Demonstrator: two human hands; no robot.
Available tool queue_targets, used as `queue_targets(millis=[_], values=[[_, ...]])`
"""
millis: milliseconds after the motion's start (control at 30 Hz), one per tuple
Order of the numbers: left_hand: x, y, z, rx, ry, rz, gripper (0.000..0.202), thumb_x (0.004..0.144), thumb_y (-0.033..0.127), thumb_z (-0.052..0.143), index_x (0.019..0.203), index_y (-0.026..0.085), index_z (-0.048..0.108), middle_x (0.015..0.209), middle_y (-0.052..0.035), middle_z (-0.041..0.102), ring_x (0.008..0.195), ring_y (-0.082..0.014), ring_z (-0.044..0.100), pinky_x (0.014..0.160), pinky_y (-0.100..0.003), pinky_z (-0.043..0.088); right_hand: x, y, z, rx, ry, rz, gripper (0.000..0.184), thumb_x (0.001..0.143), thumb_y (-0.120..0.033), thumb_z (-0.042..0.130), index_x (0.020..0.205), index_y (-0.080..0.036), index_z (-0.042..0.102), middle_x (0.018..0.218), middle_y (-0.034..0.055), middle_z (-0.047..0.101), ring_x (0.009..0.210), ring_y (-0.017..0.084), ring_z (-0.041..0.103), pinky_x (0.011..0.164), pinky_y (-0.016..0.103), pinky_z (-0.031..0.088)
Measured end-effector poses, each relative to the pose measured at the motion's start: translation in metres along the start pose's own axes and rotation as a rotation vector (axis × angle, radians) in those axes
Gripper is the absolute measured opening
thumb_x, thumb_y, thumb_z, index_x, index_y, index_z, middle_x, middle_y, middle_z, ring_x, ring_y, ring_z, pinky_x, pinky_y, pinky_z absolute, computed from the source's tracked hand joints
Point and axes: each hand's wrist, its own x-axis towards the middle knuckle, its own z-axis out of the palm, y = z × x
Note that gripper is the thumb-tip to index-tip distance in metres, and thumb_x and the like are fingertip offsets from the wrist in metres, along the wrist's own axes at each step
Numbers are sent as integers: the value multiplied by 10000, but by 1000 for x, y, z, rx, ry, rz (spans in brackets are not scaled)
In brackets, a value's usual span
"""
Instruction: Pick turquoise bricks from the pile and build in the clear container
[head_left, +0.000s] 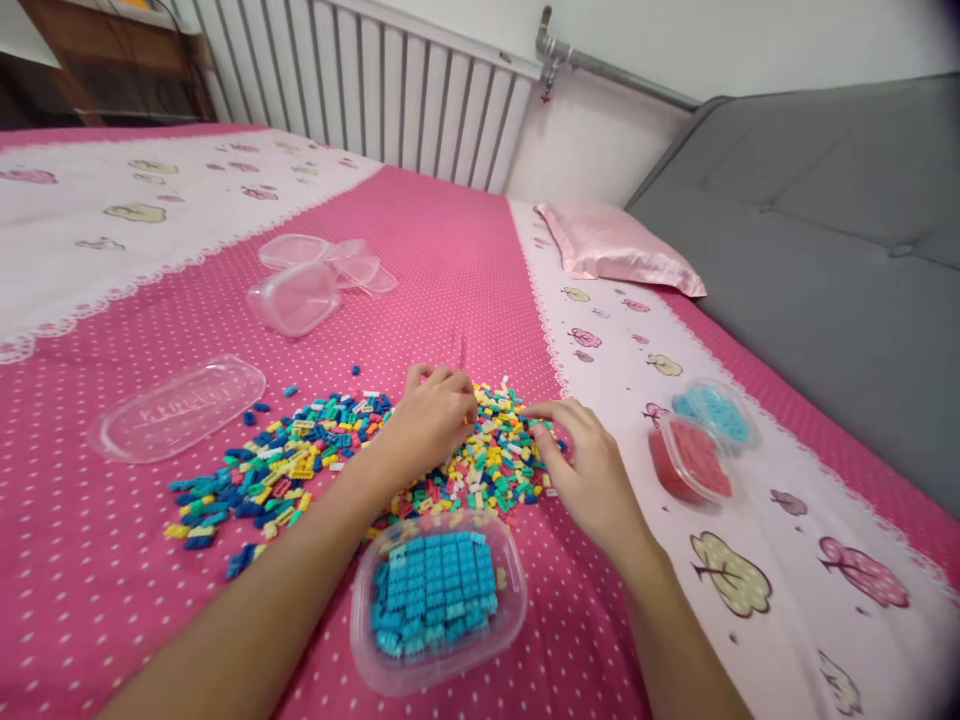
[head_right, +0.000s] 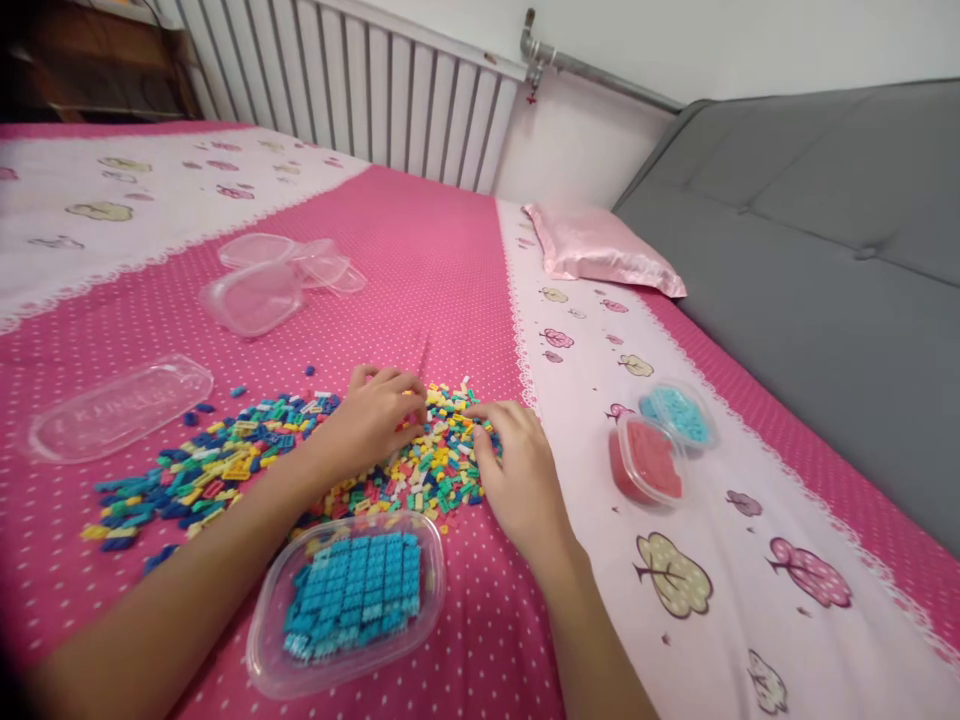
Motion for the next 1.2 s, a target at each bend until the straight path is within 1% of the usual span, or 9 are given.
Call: queue_targets(millis=[167, 267, 400, 600, 700, 833, 900, 1033, 1200], values=[[-2, 4, -21, -96, -66, 102, 94, 887, 230, 649, 934, 193, 722, 949, -26, 729, 942, -208, 619, 902, -391, 333, -5, -13, 5, 118, -103, 53, 193, 972, -293, 563, 1096, -222, 693, 1062, 41, 746, 933, 200, 685, 852, 360, 515], [-3, 14, -28, -170, -130, 175, 91, 849, 214, 668, 917, 202, 728, 894, 0, 739, 886, -175, 639, 885, -353, 350, -6, -19, 8, 182, -131, 114, 134, 930, -254, 613, 1020, -221, 707, 955, 15, 774, 809, 173, 709, 764, 317, 535], [-3, 24, -31, -235, -112, 227, 86, 809, 191, 657, 852, 196, 731, 819, 1, 729, 811, -172, 638, 848, -362, 334, -7, -20, 4, 231, -140, 188, 86, 883, -208, 632, 899, -214, 716, 873, 12, 777, 766, 171, 716, 730, 306, 538], [-3, 32, -34, -130, -77, 234, 112, 816, 208, 630, 846, 178, 734, 810, -35, 727, 810, -193, 636, 833, -379, 324, -10, -15, -5, 298, -246, 271, 167, 913, -334, 630, 970, -224, 741, 930, 37, 787, 822, 197, 734, 734, 334, 553], [-3, 35, -32, -86, -89, 238, 100, 830, 229, 647, 836, 172, 729, 808, -44, 719, 813, -200, 632, 825, -382, 325, -11, -12, -3, 329, -294, 297, 142, 863, -290, 677, 967, -210, 728, 891, 35, 784, 807, 198, 744, 739, 331, 574], [-3, 30, -29, -131, -131, 260, 67, 832, 233, 684, 839, 174, 713, 810, -21, 715, 832, -197, 639, 830, -372, 334, -9, -11, 0, 312, -330, 268, 109, 839, -205, 631, 910, -197, 714, 826, 28, 761, 742, 180, 723, 697, 316, 554], [-5, 23, -30, -229, -202, 255, 73, 832, 245, 711, 855, 176, 708, 812, -2, 716, 796, -172, 633, 791, -335, 362, -7, -13, -2, 272, -333, 234, 106, 803, -158, 626, 859, -197, 708, 797, 20, 735, 713, 171, 694, 681, 313, 526], [-8, 8, -38, -518, -473, 166, 112, 900, 253, 663, 912, 165, 731, 796, 8, 724, 688, -108, 623, 619, -225, 398, -9, -27, -17, 199, -347, 161, 125, 764, -125, 634, 801, -212, 715, 793, 6, 700, 716, 159, 645, 662, 302, 481], [-11, 6, -46, -705, -710, 141, 167, 887, 286, 677, 902, 137, 750, 708, 9, 717, 606, -92, 630, 529, -169, 441, -28, -57, -28, 131, -526, -10, 243, 741, -33, 630, 810, -251, 712, 775, -66, 727, 728, 118, 665, 671, 245, 469]])
